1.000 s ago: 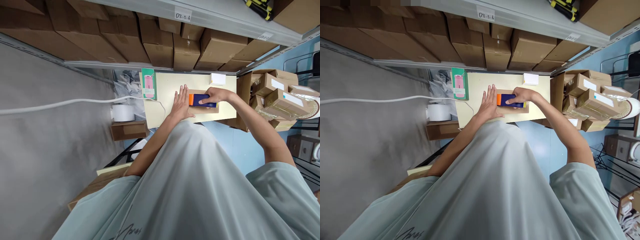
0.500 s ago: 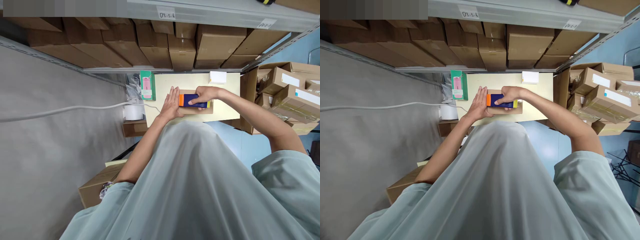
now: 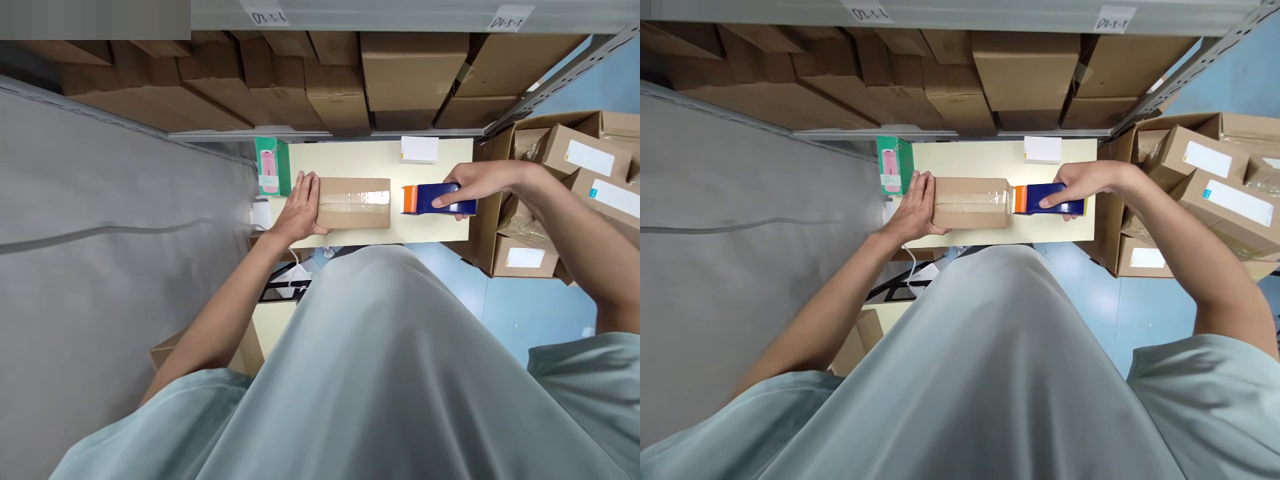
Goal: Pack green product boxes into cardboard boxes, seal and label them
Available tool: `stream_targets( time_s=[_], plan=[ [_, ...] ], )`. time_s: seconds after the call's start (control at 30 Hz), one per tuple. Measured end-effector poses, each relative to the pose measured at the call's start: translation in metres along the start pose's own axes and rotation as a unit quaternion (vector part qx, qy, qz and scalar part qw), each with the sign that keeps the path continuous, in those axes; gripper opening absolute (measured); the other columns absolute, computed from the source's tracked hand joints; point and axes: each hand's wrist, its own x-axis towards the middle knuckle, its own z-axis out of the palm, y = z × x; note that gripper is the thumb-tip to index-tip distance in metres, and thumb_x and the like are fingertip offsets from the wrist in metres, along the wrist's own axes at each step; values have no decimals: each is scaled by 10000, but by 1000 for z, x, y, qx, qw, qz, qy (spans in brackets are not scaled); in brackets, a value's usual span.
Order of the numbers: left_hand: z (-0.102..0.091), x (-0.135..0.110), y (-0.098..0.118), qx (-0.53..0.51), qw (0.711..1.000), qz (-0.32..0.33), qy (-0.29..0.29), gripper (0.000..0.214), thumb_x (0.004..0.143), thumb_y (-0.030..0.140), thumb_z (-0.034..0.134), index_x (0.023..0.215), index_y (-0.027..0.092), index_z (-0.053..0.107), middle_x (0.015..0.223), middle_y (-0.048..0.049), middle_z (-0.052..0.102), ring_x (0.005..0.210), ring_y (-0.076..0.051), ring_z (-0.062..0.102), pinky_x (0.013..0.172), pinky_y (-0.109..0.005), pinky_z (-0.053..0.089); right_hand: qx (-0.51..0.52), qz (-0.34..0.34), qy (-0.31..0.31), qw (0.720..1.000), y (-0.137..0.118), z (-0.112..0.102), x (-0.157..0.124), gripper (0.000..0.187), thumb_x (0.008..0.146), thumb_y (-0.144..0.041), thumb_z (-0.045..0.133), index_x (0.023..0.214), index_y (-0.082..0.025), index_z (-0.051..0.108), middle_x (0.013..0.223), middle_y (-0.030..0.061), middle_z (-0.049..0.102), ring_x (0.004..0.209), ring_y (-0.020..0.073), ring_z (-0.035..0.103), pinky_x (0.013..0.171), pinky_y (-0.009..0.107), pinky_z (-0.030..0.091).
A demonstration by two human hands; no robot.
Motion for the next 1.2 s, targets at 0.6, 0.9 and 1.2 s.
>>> stream_targets(
  time_s=[0.6, 0.9, 1.2],
  plan=[
    [5, 7, 12, 114, 991, -48, -53, 1614, 687, 764, 938, 1782, -36, 63, 1833, -407, 55, 1725, -587, -41, 1374, -754, 111, -241, 28, 46, 969, 33, 23, 44, 582, 1009, -684, 658, 889, -146, 843, 777, 112, 813, 839, 287, 779, 809, 366, 570],
    [8, 5, 8, 109, 993, -25, -43, 1598, 707, 755, 936, 1781, -35, 56, 1830, -415, 44, 1724, -587, -48, 1368, -761, 134, -235, 100, 178, 950, -15, 93, 73, 285, 1047, -393, 673, 1144, -158, 803, 836, 110, 798, 901, 306, 777, 844, 389, 553],
    [12, -2, 7, 116, 993, 5, -22, 1565, 734, 759, 918, 1765, -66, 78, 1807, -457, 52, 1721, -589, -42, 1359, -763, 136, -164, 195, 285, 924, -20, 137, 94, 297, 1094, -396, 637, 1218, -168, 784, 1153, 203, 829, 1065, 306, 783, 847, 363, 566]
  ],
)
